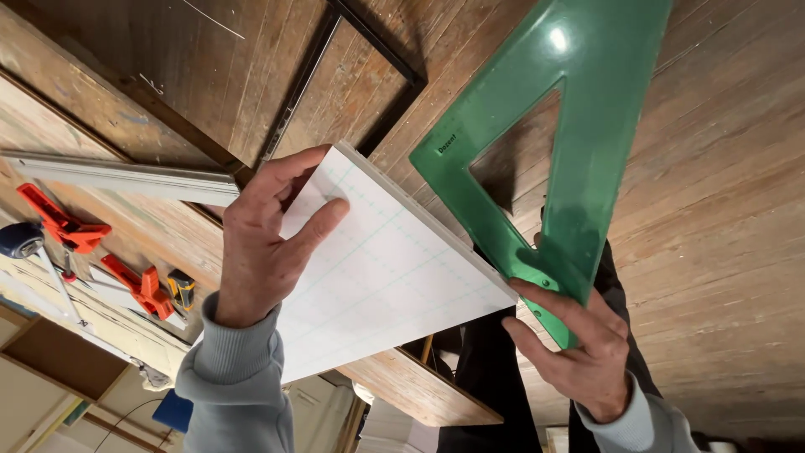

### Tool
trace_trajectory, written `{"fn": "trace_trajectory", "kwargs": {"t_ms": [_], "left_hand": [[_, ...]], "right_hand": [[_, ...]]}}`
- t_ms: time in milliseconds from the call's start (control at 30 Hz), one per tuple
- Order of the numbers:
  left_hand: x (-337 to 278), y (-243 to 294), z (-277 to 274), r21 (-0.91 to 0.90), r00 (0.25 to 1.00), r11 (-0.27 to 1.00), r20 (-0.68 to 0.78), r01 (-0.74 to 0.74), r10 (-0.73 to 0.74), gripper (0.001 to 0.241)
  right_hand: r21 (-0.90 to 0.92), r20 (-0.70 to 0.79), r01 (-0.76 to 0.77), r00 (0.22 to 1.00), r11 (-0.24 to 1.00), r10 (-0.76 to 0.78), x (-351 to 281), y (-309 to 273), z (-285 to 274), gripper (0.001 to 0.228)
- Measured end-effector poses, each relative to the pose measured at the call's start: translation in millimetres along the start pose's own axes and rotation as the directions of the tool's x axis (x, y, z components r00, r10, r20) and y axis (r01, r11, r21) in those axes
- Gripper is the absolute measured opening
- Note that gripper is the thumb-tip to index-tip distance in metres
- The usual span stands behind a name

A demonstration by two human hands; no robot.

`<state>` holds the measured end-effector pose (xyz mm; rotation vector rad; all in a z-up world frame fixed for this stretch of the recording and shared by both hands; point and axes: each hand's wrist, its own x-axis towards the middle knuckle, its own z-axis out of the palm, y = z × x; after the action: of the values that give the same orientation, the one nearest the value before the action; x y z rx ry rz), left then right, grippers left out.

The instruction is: Measuring and cutting a white board with a utility knife and a ruler.

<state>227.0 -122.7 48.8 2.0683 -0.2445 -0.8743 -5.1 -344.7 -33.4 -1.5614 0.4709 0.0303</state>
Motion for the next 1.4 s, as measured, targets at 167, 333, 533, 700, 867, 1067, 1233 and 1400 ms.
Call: {"fn": "trace_trajectory", "kwargs": {"t_ms": [167, 333, 533, 700, 867, 1067, 1233, 1400], "left_hand": [[-1, -1, 1, -0.022, 0.999, 0.999, -0.027, 0.029, -0.029, 0.048], [1, -2, 3, 0.002, 1.000, 1.000, -0.012, -0.020, 0.020, 0.048], [1, -12, -1, 0.010, 0.999, 0.999, 0.012, -0.050, 0.049, 0.049], [4, -19, -8, 0.108, 0.996, 0.991, 0.042, -0.076, 0.072, 0.052], [13, -20, -12, 0.181, 0.988, 0.973, 0.090, -0.142, 0.128, 0.057], [14, -45, -16, 0.099, 0.971, 0.968, 0.098, -0.229, 0.220, 0.054], [15, -37, -13, 0.130, 0.966, 0.963, 0.138, -0.237, 0.219, 0.050], [11, -37, -14, 0.134, 0.980, 0.975, 0.119, -0.176, 0.161, 0.056]], "right_hand": [[0.035, -0.020, 0.030, 0.999, 0.999, -0.029, -2, 3, 7, 0.046], [-0.030, -0.053, 0.054, 0.997, 0.998, -0.056, -21, 25, 0, 0.039], [-0.091, -0.210, -0.118, 0.973, 0.989, 0.097, -53, 42, -28, 0.054], [0.417, -0.397, -0.100, 0.874, 0.903, 0.280, -87, 32, -54, 0.055], [0.325, -0.468, -0.149, 0.833, 0.934, 0.296, -144, 20, -20, 0.038], [0.449, -0.442, -0.225, 0.785, 0.865, 0.433, -190, -6, 85, 0.049], [0.512, -0.504, -0.093, 0.772, 0.854, 0.387, -190, -32, 152, 0.072], [0.403, -0.595, -0.110, 0.723, 0.909, 0.351, -196, -13, 200, 0.068]]}}
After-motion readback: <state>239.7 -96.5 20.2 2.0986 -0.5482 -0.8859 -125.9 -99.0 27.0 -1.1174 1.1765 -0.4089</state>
